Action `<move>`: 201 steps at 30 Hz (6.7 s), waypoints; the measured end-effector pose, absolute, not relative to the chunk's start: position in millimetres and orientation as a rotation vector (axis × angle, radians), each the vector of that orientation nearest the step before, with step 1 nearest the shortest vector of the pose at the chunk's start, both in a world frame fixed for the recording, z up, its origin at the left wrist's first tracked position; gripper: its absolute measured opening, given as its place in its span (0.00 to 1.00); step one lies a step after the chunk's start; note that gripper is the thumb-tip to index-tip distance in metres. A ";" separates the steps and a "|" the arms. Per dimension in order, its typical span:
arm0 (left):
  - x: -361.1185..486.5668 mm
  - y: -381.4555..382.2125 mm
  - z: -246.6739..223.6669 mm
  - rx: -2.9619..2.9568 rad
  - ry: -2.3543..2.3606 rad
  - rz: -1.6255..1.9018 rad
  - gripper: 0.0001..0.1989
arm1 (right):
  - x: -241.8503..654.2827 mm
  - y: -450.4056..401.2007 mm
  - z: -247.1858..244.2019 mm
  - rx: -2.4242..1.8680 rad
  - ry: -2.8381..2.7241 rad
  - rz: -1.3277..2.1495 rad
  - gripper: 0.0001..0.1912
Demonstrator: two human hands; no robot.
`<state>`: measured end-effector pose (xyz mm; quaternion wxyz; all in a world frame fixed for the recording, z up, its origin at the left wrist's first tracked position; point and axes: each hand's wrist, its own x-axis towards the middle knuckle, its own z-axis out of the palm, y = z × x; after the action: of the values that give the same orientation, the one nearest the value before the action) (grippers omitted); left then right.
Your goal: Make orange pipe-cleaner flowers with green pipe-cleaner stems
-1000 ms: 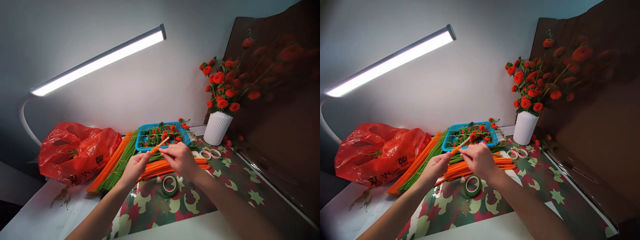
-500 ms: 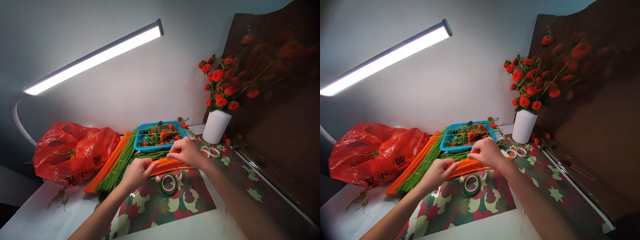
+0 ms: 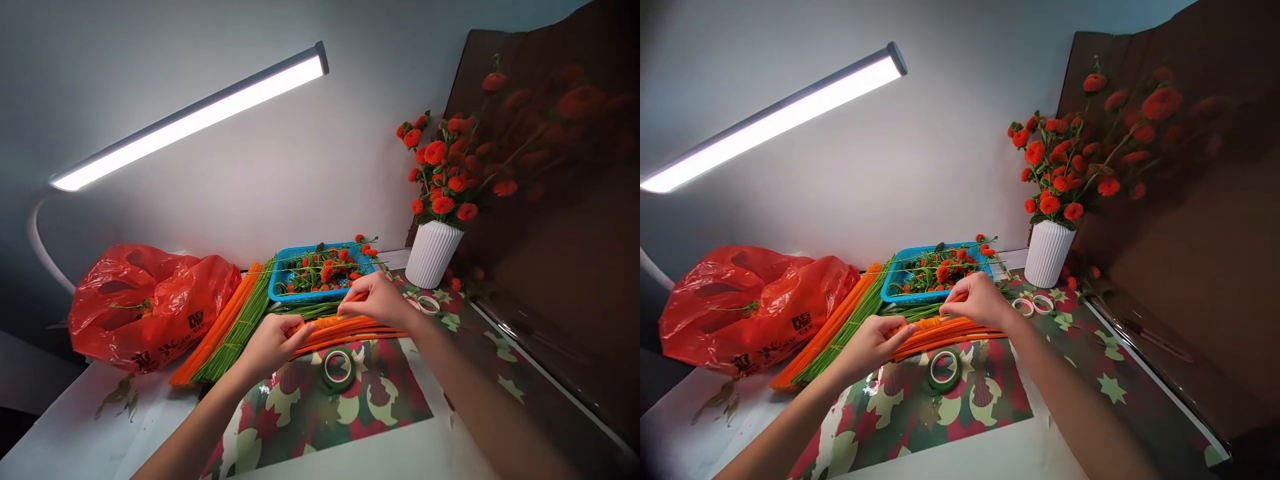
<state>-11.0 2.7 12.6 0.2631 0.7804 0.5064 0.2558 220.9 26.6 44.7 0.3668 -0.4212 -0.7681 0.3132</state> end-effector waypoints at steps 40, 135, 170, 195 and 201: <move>-5.4 -1.5 1.1 1.744 1.263 0.985 0.23 | 219.3 53.8 4.2 -0.617 -1.426 1.529 0.11; -11.6 10.2 7.6 1.374 1.221 1.180 0.18 | 149.9 5.7 -22.6 -1.059 -1.386 1.420 0.21; -3.6 13.2 -2.0 0.937 0.717 1.243 0.16 | 168.1 17.0 -17.4 -0.339 -1.277 2.453 0.18; -16.5 -55.1 -25.7 2.538 1.124 0.558 0.15 | 185.0 -52.3 -30.3 -1.041 -2.465 0.741 0.10; -18.1 -55.6 -31.7 2.299 1.127 0.537 0.16 | 180.9 -58.4 -45.7 -0.962 -2.563 0.498 0.12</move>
<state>-18.1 -55.6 -31.7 0.2595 0.8487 0.4161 0.1982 180.9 -58.4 -45.7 0.1786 -0.3403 -0.9062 0.1762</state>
